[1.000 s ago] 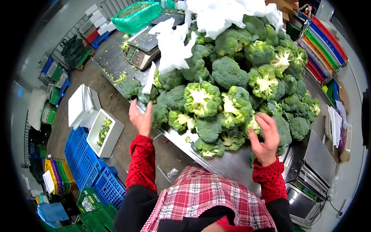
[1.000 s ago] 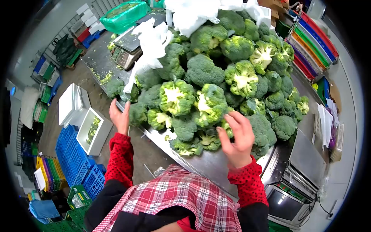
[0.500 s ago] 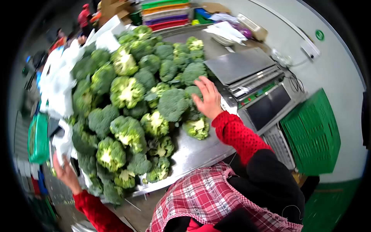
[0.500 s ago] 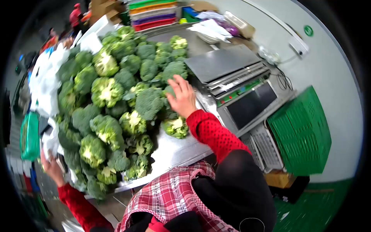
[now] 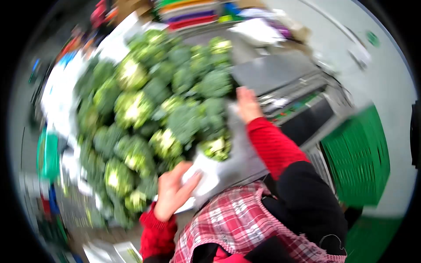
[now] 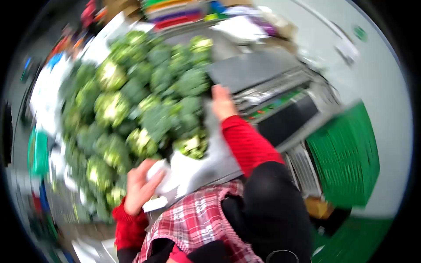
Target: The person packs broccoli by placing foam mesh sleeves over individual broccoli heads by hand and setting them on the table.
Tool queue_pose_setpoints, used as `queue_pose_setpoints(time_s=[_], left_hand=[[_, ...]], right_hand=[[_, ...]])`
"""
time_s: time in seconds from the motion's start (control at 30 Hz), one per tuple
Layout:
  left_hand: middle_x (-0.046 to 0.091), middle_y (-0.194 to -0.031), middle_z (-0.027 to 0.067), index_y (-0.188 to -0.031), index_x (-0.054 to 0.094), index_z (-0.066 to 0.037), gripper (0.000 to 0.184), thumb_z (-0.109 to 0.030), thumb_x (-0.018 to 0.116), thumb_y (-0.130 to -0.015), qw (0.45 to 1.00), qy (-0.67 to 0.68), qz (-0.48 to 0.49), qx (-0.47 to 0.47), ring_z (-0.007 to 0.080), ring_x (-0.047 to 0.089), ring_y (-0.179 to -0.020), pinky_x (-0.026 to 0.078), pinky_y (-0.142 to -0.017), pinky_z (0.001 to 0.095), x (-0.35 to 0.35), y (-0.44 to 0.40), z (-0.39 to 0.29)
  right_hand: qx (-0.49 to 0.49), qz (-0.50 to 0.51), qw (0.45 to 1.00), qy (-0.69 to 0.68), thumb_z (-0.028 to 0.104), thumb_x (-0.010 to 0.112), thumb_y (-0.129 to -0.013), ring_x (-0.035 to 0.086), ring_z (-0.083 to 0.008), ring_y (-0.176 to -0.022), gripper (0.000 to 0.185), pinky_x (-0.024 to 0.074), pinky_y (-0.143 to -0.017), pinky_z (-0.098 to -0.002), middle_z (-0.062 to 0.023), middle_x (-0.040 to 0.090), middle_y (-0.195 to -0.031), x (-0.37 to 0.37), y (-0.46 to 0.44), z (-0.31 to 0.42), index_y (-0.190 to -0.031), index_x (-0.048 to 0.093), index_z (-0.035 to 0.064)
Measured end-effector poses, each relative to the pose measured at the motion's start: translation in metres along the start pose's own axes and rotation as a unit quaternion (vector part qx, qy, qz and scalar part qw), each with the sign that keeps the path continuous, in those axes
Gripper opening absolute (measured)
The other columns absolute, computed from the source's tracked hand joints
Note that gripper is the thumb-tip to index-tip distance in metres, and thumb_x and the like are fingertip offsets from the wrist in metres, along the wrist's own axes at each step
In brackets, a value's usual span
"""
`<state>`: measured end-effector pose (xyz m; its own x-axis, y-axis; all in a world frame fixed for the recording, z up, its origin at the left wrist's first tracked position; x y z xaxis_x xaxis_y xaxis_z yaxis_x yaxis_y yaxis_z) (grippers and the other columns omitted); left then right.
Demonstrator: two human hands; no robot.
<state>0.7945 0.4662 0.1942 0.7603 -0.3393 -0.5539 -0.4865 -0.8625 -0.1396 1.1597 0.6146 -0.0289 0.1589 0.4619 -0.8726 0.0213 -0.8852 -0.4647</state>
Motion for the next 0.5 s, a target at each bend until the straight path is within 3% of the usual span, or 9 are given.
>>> queue_pose_setpoints(time_s=[0.03,0.1,0.13,0.17,0.2,0.23,0.33,0.4,0.5], left_hand=[[0.061,-0.07,0.0145,-0.092,0.062,-0.001,0.02,-0.019,0.067,-0.083,0.998,0.023,-0.029,-0.041,0.0228,0.062,-0.059,0.046,-0.053,0.0301,0.008,0.002,0.006],[0.061,-0.07,0.0141,-0.091,0.062,0.0,0.024,-0.023,0.064,-0.087,0.989,0.061,-0.091,-0.104,0.0202,0.059,-0.061,0.044,-0.056,0.0292,0.028,0.014,0.049],[0.06,-0.069,0.0122,-0.091,0.061,0.001,0.027,-0.025,0.063,-0.088,0.983,0.07,-0.121,-0.117,0.0173,0.057,-0.061,0.044,-0.057,0.0286,0.037,0.021,0.072],[0.06,-0.069,0.0122,-0.091,0.061,0.001,0.027,-0.025,0.063,-0.088,0.977,0.074,-0.149,-0.132,0.0173,0.057,-0.061,0.044,-0.057,0.0286,0.039,0.023,0.075],[0.06,-0.07,0.0081,-0.091,0.061,0.001,0.028,-0.026,0.061,-0.09,0.957,0.161,-0.157,-0.183,0.013,0.055,-0.064,0.043,-0.058,0.027,0.041,0.019,0.073],[0.059,-0.072,0.0041,-0.091,0.061,0.002,0.029,-0.028,0.059,-0.092,0.928,0.251,-0.156,-0.226,0.0087,0.052,-0.066,0.042,-0.059,0.0255,0.048,0.019,0.07],[0.058,-0.082,-0.0035,-0.095,0.061,-0.001,0.031,-0.029,0.049,-0.099,0.864,0.443,-0.188,-0.151,0.0028,0.05,-0.072,0.042,-0.063,0.0198,0.061,0.004,0.048],[0.059,-0.085,-0.0027,-0.1,0.06,-0.001,0.026,-0.025,0.051,-0.098,0.86,0.445,-0.2,-0.151,0.0037,0.052,-0.074,0.043,-0.065,0.0193,0.064,0.002,0.043],[0.061,-0.088,-0.001,-0.109,0.059,0.0,0.021,-0.016,0.057,-0.094,0.855,0.463,-0.195,-0.133,0.0053,0.056,-0.078,0.045,-0.068,0.0189,0.082,0.013,0.034]], right_hand=[[-0.036,-0.003,0.998,0.056,0.011,0.049,-0.081,0.045,-0.0317,-0.124,0.062,0.0313,-0.107,-0.0449,-0.0208,0.041,-0.137,-0.047,-0.006,0.011,-0.139,0.031,-0.0051],[0.039,0.011,0.998,-0.043,0.014,0.05,-0.086,0.045,-0.0309,-0.123,0.042,0.0308,-0.106,-0.0465,-0.0172,0.05,-0.129,0.008,-0.012,-0.012,-0.126,0.051,0.0001],[-0.106,-0.007,0.992,0.062,0.019,0.052,-0.089,0.049,-0.0286,-0.119,0.031,0.0318,-0.105,-0.0474,-0.0154,0.054,-0.124,-0.06,-0.016,0.005,-0.117,0.059,0.0065],[-0.069,0.018,0.991,-0.11,0.019,0.06,-0.086,0.051,-0.0287,-0.116,0.032,0.0363,-0.102,-0.0444,-0.0147,0.055,-0.123,-0.08,-0.02,0.017,-0.116,0.061,0.0079],[-0.069,0.013,0.945,-0.321,0.022,0.068,-0.08,0.055,-0.0302,-0.109,0.043,0.0456,-0.091,-0.0411,-0.0153,0.055,-0.122,-0.114,-0.034,0.036,-0.118,0.057,0.003],[-0.1,0.062,0.815,-0.568,0.019,0.074,-0.075,0.055,-0.0277,-0.112,0.053,0.0432,-0.096,-0.0382,-0.0149,0.055,-0.123,-0.169,-0.035,0.07,-0.122,0.055,0.0031],[-0.289,0.17,0.688,-0.644,0.012,0.074,-0.074,0.059,-0.0236,-0.103,0.047,0.0477,-0.088,-0.0313,-0.0129,0.059,-0.114,-0.243,-0.001,0.129,-0.117,0.058,0.0013],[-0.243,0.202,0.684,-0.657,0.006,0.068,-0.081,0.059,-0.0141,-0.074,0.026,0.0483,-0.065,-0.0243,-0.0046,0.061,-0.085,-0.237,0.011,0.129,-0.105,0.063,0.0003],[0.066,0.356,0.526,-0.77,0.006,0.063,-0.086,0.056,-0.0083,-0.064,0.017,0.0454,-0.057,-0.0208,-0.0014,0.059,-0.077,-0.221,0.051,0.11,-0.101,0.06,-0.0021]])
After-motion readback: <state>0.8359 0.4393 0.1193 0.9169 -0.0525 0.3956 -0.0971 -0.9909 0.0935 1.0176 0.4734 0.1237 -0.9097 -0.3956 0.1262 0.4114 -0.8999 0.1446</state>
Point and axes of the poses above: each hand's wrist, its own y-axis away from the middle knuckle, its own x-axis out of the palm, z = x × y, the point moved 1 cm from there along -y, towards the middle knuckle
